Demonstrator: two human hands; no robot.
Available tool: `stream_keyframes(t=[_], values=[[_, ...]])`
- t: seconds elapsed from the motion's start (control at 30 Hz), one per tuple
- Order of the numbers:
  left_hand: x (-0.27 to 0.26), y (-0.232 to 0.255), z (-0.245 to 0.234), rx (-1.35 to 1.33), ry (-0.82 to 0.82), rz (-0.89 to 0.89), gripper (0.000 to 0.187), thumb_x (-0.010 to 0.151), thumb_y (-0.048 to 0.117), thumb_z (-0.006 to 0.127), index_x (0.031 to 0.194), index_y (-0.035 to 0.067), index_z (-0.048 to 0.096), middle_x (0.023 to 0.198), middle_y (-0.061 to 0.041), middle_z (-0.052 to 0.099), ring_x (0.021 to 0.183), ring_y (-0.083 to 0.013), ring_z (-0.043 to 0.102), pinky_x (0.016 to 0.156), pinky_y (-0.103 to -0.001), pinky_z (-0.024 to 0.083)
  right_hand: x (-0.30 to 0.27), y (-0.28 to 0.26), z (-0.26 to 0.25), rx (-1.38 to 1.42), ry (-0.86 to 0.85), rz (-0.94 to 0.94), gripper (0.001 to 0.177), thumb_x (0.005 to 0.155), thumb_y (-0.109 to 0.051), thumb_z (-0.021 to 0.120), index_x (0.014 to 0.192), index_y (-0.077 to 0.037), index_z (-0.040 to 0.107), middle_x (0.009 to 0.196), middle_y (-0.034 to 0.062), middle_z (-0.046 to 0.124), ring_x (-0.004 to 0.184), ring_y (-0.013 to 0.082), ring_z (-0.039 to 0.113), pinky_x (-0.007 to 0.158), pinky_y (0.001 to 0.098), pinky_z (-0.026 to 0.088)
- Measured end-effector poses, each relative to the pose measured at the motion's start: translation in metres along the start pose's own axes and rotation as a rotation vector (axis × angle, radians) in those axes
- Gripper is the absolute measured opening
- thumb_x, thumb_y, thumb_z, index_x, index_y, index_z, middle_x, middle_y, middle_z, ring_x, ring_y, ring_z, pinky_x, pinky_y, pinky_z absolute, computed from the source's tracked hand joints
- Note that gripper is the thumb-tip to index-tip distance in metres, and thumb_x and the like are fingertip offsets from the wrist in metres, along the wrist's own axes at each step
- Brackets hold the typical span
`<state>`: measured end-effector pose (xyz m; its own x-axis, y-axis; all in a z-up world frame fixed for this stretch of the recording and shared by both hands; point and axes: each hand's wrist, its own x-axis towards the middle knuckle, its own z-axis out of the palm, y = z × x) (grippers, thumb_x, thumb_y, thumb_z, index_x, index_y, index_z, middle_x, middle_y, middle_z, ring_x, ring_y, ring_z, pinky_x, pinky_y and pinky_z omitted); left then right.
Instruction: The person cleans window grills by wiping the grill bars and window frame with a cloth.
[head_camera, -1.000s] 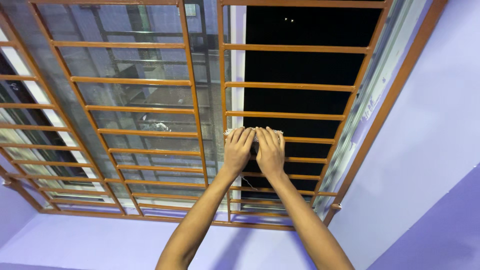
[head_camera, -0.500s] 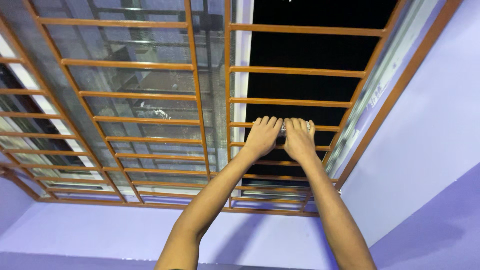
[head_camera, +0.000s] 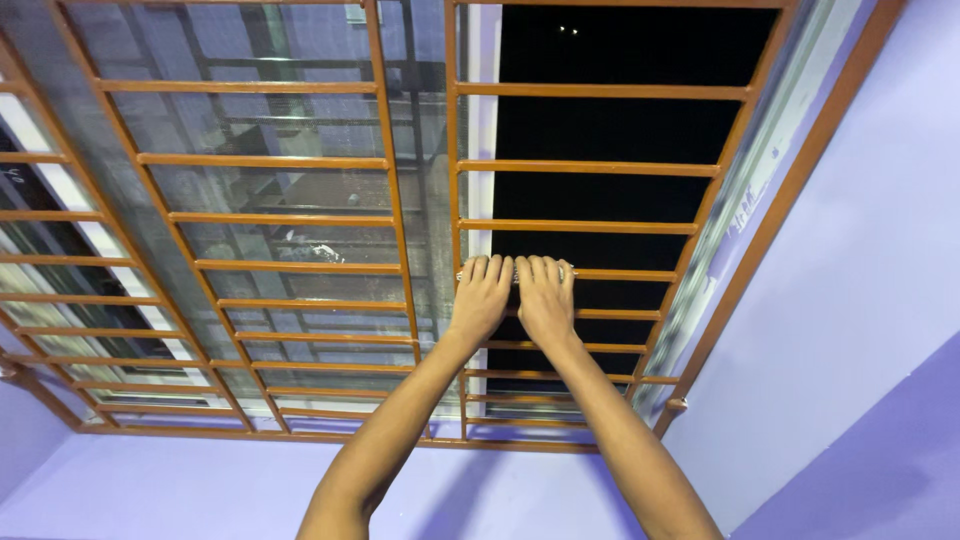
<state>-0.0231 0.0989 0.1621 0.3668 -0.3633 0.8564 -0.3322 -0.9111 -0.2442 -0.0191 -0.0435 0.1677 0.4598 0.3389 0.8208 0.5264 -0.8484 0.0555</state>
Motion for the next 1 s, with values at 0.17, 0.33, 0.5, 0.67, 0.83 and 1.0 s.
stream_keyframes(t=[0.17,0.33,0.5,0.67,0.83,1.0], values=[[0.03,0.054,0.028,-0.085,-0.004,0.023,0.044,0.088,0.012,0.06,0.129,-0.004,0.059,0.117,-0.017,0.062,0.11,-0.0321,0.058,0.104,-0.044,0.043,-0.019,0.058,-0.026,-0.109,0.003,0.031,0.048,0.079,0.003,0.063,0.127,-0.002,0.063,0.122,0.0138,0.063,0.123,0.0322,0.055,0.112,0.0531,0.035],[0.059,0.115,0.045,-0.123,0.021,0.044,0.045,0.09,0.013,0.059,0.131,-0.004,0.059,0.116,-0.016,0.062,0.109,-0.0306,0.058,0.104,-0.042,0.044,-0.041,0.113,-0.045,-0.188,0.103,0.08,0.045,0.083,0.003,0.061,0.128,-0.002,0.062,0.125,0.0156,0.062,0.126,0.0335,0.053,0.117,0.0541,0.034],[0.058,0.122,0.049,-0.082,0.072,0.037,0.047,0.088,0.015,0.059,0.132,-0.002,0.058,0.122,-0.015,0.063,0.115,-0.0299,0.059,0.108,-0.042,0.044,-0.049,0.116,-0.03,-0.172,0.17,0.145,0.043,0.088,0.002,0.059,0.131,0.0,0.06,0.131,0.0176,0.06,0.134,0.0371,0.049,0.122,0.057,0.029],[0.036,0.08,0.045,-0.073,0.096,0.043,0.045,0.092,0.015,0.058,0.133,-0.002,0.058,0.127,-0.015,0.062,0.121,-0.0301,0.058,0.114,-0.043,0.041,-0.035,0.074,-0.002,-0.121,0.162,0.196,0.042,0.089,-0.002,0.06,0.131,-0.001,0.06,0.134,0.0188,0.057,0.136,0.0393,0.045,0.119,0.0671,0.02],[0.001,0.025,0.024,-0.048,0.066,-0.072,0.044,0.091,0.013,0.058,0.132,-0.002,0.059,0.127,-0.016,0.061,0.124,-0.0324,0.056,0.115,-0.045,0.04,-0.014,0.016,0.018,-0.062,0.097,0.092,0.046,0.086,-0.001,0.062,0.132,-0.002,0.06,0.131,0.017,0.058,0.133,0.0367,0.047,0.117,0.0683,0.02],[-0.007,0.006,0.014,0.01,0.072,-0.094,0.044,0.089,0.009,0.059,0.132,0.001,0.06,0.128,-0.018,0.061,0.127,-0.0349,0.053,0.114,-0.047,0.039,-0.006,0.01,0.009,-0.051,-0.029,0.049,0.047,0.085,0.0,0.063,0.132,-0.001,0.06,0.127,0.0136,0.06,0.129,0.0314,0.051,0.118,0.0684,0.021]])
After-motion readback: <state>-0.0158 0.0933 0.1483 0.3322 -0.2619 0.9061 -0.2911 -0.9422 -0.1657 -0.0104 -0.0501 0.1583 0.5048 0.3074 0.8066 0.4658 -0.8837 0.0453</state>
